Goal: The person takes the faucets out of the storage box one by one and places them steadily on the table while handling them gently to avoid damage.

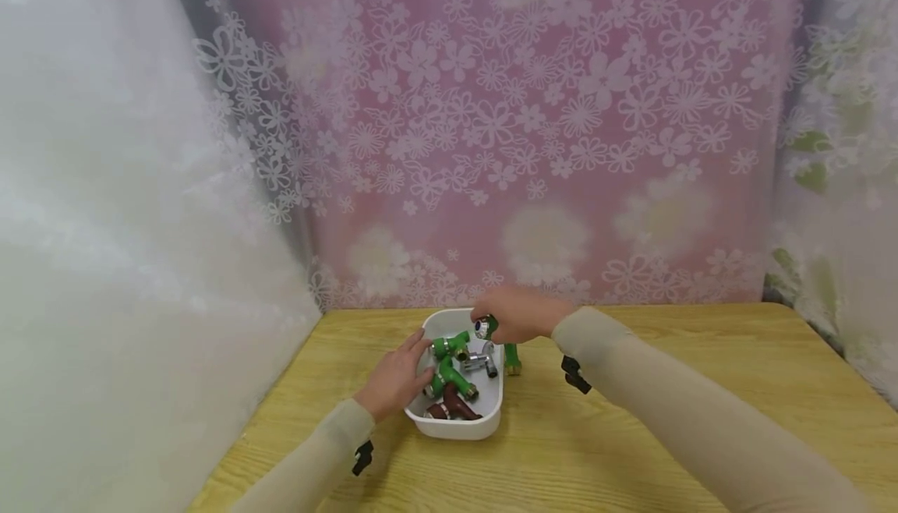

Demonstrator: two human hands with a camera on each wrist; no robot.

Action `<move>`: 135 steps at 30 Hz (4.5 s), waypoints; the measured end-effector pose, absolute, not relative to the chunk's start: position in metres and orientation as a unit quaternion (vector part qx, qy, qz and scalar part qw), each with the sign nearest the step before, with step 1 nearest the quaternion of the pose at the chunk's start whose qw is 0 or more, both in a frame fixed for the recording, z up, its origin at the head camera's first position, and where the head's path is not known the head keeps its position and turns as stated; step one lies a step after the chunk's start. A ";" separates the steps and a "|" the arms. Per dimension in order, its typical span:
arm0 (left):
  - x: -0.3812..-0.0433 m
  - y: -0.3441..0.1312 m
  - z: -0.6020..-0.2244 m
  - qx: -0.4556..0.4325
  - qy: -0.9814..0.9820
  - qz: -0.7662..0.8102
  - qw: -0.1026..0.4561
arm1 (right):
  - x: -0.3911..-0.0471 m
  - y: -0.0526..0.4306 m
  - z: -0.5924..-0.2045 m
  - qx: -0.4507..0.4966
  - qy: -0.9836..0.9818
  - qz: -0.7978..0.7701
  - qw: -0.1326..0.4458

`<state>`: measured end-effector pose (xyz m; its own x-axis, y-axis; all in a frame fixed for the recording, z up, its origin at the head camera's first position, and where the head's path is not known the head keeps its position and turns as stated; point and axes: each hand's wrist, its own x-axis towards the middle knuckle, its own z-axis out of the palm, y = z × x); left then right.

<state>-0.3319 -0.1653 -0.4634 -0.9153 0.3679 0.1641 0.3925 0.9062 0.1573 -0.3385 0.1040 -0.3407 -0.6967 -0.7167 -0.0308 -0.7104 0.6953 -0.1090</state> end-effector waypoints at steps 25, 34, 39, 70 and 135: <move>-0.346 -0.152 -0.470 -0.174 -0.976 -0.106 0.074 | -0.375 0.165 -0.387 -0.357 0.930 -0.052 0.070; -0.345 -0.152 -0.469 -0.166 -0.978 -0.114 0.056 | -0.382 0.164 -0.405 -0.364 0.926 -0.053 0.087; -0.346 -0.152 -0.466 -0.170 -0.977 -0.115 0.060 | -0.385 0.162 -0.409 -0.375 0.922 -0.051 0.080; -0.343 -0.152 -0.473 -0.173 -0.978 -0.091 0.070 | -0.388 0.147 -0.441 -0.324 0.939 -0.061 0.102; -0.350 -0.151 -0.471 -0.172 -0.979 -0.083 0.069 | -0.396 0.153 -0.458 -0.330 0.940 -0.055 0.059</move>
<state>-0.3496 -0.1510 -0.4713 -0.9315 0.3251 0.1634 0.3480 0.9272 0.1389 -0.3961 0.1530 -0.4579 -0.7749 -0.6278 -0.0739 -0.6149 0.7757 -0.1424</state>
